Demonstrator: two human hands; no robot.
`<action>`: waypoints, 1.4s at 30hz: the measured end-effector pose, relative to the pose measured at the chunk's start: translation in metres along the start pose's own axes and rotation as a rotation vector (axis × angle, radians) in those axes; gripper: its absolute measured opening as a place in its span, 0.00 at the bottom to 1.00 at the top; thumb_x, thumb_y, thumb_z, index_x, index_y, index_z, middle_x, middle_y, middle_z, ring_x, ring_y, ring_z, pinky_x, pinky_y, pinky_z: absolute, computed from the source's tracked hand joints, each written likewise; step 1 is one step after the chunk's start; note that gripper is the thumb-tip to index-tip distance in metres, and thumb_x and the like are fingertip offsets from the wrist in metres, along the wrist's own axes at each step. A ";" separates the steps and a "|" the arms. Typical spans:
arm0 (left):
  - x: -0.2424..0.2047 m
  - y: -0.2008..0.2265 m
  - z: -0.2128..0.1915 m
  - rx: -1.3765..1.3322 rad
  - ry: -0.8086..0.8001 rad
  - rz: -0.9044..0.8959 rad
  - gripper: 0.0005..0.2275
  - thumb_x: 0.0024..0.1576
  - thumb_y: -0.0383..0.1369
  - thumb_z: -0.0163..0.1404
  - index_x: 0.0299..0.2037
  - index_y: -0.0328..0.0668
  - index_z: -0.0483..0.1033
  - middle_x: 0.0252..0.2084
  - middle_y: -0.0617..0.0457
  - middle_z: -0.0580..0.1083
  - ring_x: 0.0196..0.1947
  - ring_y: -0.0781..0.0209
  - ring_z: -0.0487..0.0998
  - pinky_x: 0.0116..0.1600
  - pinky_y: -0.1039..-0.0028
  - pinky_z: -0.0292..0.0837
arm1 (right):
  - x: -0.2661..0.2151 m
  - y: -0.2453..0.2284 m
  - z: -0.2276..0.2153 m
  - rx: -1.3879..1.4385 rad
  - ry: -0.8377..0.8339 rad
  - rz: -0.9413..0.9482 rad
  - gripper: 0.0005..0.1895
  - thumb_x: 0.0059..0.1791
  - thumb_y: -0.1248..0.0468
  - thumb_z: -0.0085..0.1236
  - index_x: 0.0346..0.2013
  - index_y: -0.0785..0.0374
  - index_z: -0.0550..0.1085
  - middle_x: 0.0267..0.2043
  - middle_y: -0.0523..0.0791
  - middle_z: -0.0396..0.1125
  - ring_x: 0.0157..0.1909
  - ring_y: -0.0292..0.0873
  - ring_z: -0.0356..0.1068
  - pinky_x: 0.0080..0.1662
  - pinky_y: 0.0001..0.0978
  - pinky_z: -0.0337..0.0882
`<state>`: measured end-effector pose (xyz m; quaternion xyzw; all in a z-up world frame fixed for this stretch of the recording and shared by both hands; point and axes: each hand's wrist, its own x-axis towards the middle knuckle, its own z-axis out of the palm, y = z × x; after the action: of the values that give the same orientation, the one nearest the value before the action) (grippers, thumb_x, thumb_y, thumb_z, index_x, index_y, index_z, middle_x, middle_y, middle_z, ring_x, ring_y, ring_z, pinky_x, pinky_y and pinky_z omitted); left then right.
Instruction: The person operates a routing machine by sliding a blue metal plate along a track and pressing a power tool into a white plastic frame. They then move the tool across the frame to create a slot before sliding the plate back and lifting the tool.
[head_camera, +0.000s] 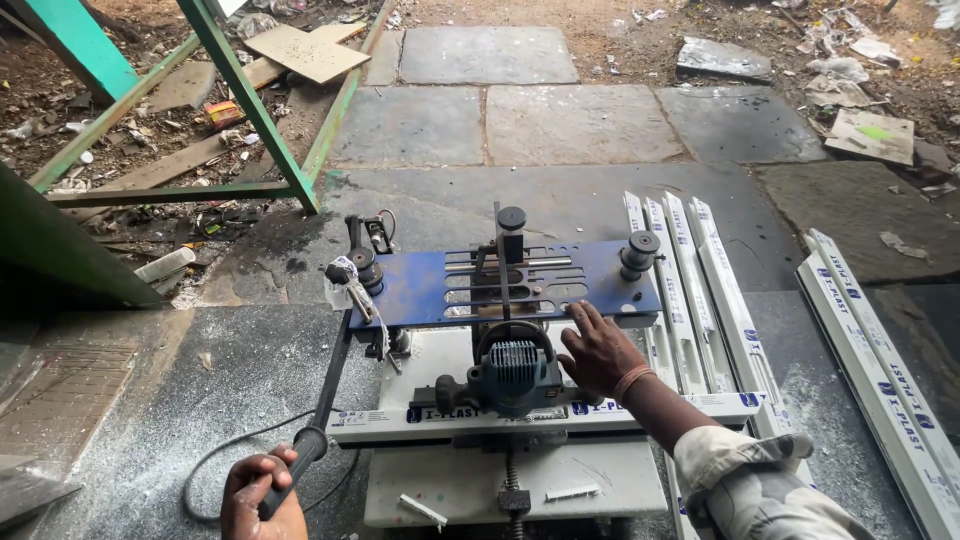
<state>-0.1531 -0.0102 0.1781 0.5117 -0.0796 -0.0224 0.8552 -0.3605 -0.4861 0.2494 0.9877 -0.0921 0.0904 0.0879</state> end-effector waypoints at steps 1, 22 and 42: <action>-0.001 0.002 0.003 0.000 0.001 -0.001 0.10 0.55 0.32 0.45 0.42 0.34 0.70 0.34 0.46 0.68 0.52 0.47 0.72 0.75 0.44 0.53 | 0.001 0.001 0.001 0.000 -0.001 0.000 0.22 0.49 0.47 0.55 0.43 0.65 0.70 0.65 0.64 0.56 0.70 0.63 0.54 0.60 0.52 0.65; 0.011 -0.009 -0.011 0.023 0.013 0.002 0.09 0.57 0.33 0.45 0.42 0.35 0.70 0.33 0.48 0.68 0.50 0.49 0.73 0.74 0.43 0.56 | -0.008 -0.018 -0.001 0.114 -0.030 0.714 0.47 0.45 0.51 0.58 0.73 0.56 0.49 0.76 0.65 0.41 0.76 0.67 0.42 0.66 0.70 0.46; 0.103 -0.108 -0.181 -0.026 -0.538 -0.025 0.13 0.68 0.27 0.41 0.58 0.31 0.72 0.34 0.45 0.75 0.58 0.43 0.74 0.82 0.45 0.45 | -0.006 -0.019 -0.005 0.210 -0.115 0.854 0.40 0.46 0.60 0.52 0.74 0.55 0.54 0.76 0.66 0.40 0.72 0.67 0.52 0.68 0.67 0.47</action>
<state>-0.0184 0.0840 0.0112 0.4773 -0.2974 -0.1691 0.8094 -0.3633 -0.4662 0.2498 0.8682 -0.4868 0.0723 -0.0637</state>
